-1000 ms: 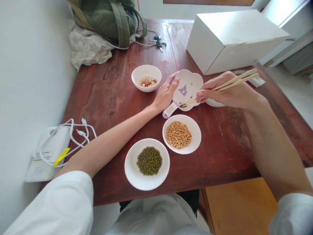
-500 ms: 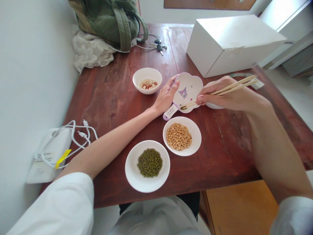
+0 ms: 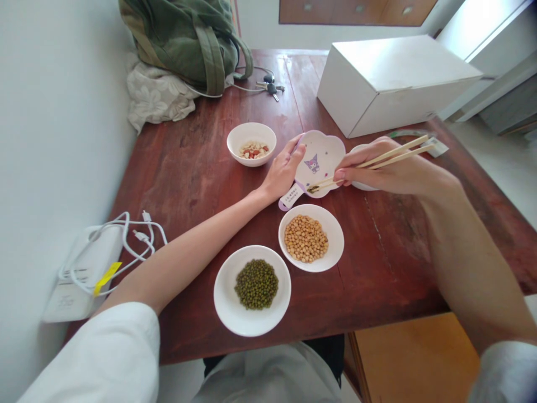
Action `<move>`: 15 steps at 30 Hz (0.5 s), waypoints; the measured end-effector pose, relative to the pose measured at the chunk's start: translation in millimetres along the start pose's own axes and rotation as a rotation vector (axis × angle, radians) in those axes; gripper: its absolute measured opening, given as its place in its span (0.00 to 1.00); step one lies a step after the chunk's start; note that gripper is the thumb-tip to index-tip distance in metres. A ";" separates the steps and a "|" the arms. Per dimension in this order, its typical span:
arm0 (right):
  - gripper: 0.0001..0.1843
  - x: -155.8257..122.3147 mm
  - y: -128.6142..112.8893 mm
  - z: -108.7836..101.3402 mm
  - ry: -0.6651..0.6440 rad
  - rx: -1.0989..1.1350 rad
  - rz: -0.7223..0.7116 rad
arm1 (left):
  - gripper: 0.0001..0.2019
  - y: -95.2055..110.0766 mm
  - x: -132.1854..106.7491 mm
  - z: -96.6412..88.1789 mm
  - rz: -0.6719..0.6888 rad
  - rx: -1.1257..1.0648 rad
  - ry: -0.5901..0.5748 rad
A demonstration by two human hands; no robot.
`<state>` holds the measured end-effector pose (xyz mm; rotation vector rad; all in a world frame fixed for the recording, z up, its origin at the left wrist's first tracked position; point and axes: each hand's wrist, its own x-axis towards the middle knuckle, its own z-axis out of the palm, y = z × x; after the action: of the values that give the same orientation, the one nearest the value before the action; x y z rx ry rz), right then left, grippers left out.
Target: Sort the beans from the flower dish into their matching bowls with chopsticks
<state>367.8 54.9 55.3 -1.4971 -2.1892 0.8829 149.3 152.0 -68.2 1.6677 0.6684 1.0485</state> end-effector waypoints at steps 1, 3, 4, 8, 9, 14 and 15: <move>0.18 -0.2 -0.2 0.0 0.004 0.004 0.003 | 0.35 0.1 0.0 0.0 -0.001 0.000 0.001; 0.18 -0.5 -0.7 0.1 0.007 0.004 0.007 | 0.34 0.3 0.0 0.1 -0.009 -0.004 -0.001; 0.17 -0.5 -0.8 0.1 0.008 0.005 0.007 | 0.34 0.3 -0.1 0.1 -0.013 -0.007 -0.002; 0.17 -0.4 -0.2 0.5 0.004 -0.003 -0.005 | 0.33 -0.2 -0.1 0.0 -0.010 -0.006 -0.003; 0.17 -0.2 0.4 0.7 0.004 -0.008 -0.012 | 0.33 -0.4 -0.1 -0.1 -0.010 -0.007 -0.002; 0.18 1.6 3.2 2.1 0.021 -0.012 -0.045 | 0.33 -0.4 -0.2 -0.3 -0.013 -0.004 -0.008; 0.18 1.8 3.0 2.3 0.027 -0.001 -0.043 | 0.33 -0.4 -0.2 -0.3 -0.014 -0.001 -0.010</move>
<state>367.8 56.6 51.5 -1.4484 -2.1947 0.8430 148.9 152.1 -68.6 1.6642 0.6725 1.0301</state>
